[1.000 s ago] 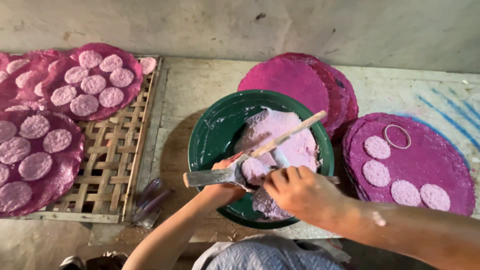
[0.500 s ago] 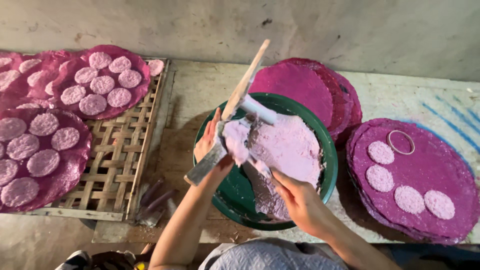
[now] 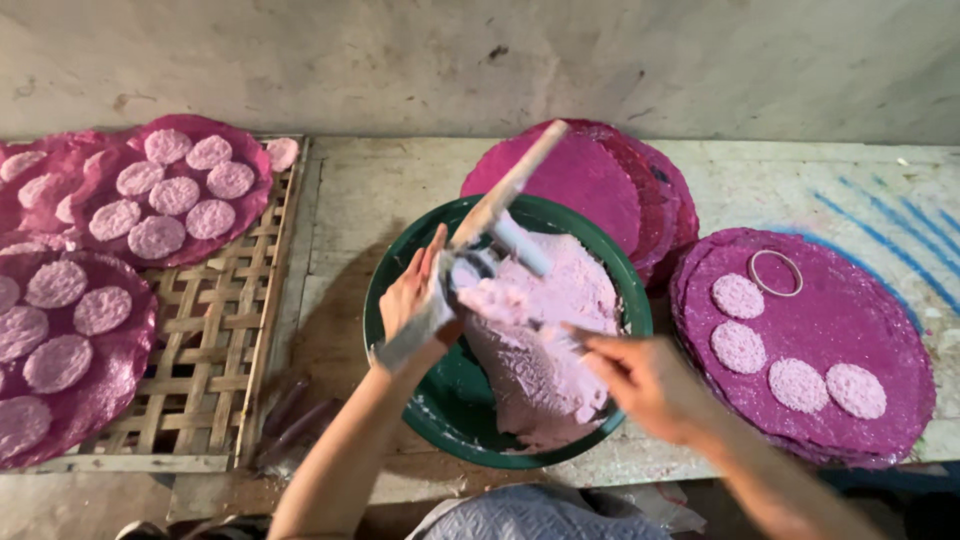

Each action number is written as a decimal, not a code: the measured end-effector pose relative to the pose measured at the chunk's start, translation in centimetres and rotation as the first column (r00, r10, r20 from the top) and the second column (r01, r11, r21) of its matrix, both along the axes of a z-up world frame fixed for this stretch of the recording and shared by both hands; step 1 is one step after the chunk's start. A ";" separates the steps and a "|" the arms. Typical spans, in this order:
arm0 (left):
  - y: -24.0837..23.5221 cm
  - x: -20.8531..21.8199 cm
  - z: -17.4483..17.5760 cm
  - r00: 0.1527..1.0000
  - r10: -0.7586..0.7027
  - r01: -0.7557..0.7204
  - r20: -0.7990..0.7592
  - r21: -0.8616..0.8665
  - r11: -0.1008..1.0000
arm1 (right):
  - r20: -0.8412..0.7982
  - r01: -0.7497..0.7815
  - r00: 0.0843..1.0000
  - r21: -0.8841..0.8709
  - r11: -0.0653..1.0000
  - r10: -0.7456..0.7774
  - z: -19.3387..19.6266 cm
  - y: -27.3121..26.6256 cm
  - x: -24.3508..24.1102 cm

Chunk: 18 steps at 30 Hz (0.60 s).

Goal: The person loads pink wafers onto mats, places them into a pot, and then uses a wooden stamping tool to apply paste and press patterns onto the wafers.

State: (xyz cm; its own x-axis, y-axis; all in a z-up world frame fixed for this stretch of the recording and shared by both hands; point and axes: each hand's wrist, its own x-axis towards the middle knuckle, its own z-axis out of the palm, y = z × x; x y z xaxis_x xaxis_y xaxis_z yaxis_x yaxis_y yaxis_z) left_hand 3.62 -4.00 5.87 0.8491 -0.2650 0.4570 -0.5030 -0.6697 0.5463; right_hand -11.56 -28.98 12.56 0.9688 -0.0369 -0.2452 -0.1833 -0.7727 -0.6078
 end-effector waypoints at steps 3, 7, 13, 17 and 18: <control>-0.6 -0.1 0.0 0.971 -0.065 0.109 -0.228 0.187 0.976 | -0.076 -0.142 0.988 -0.156 0.977 0.132 5.2 -1.8 2.7; -2.5 -2.1 -1.7 0.930 -0.280 0.297 -0.238 0.037 0.954 | -0.189 -0.487 0.849 -0.641 0.593 0.493 5.8 3.1 4.6; -1.0 -3.0 -4.8 0.812 -0.480 0.462 -0.332 -0.136 0.876 | 0.034 -0.362 0.641 -0.868 0.341 0.767 5.1 4.3 0.6; 0.8 -1.3 -3.9 0.888 -0.405 0.365 -0.217 -0.201 0.909 | -0.137 -0.380 0.810 -0.863 0.333 0.570 10.4 2.2 -0.8; 0.8 -0.7 -3.1 0.938 -0.314 0.312 -0.145 -0.035 0.949 | -0.062 -0.340 0.826 -0.847 0.407 0.561 11.6 2.1 -0.7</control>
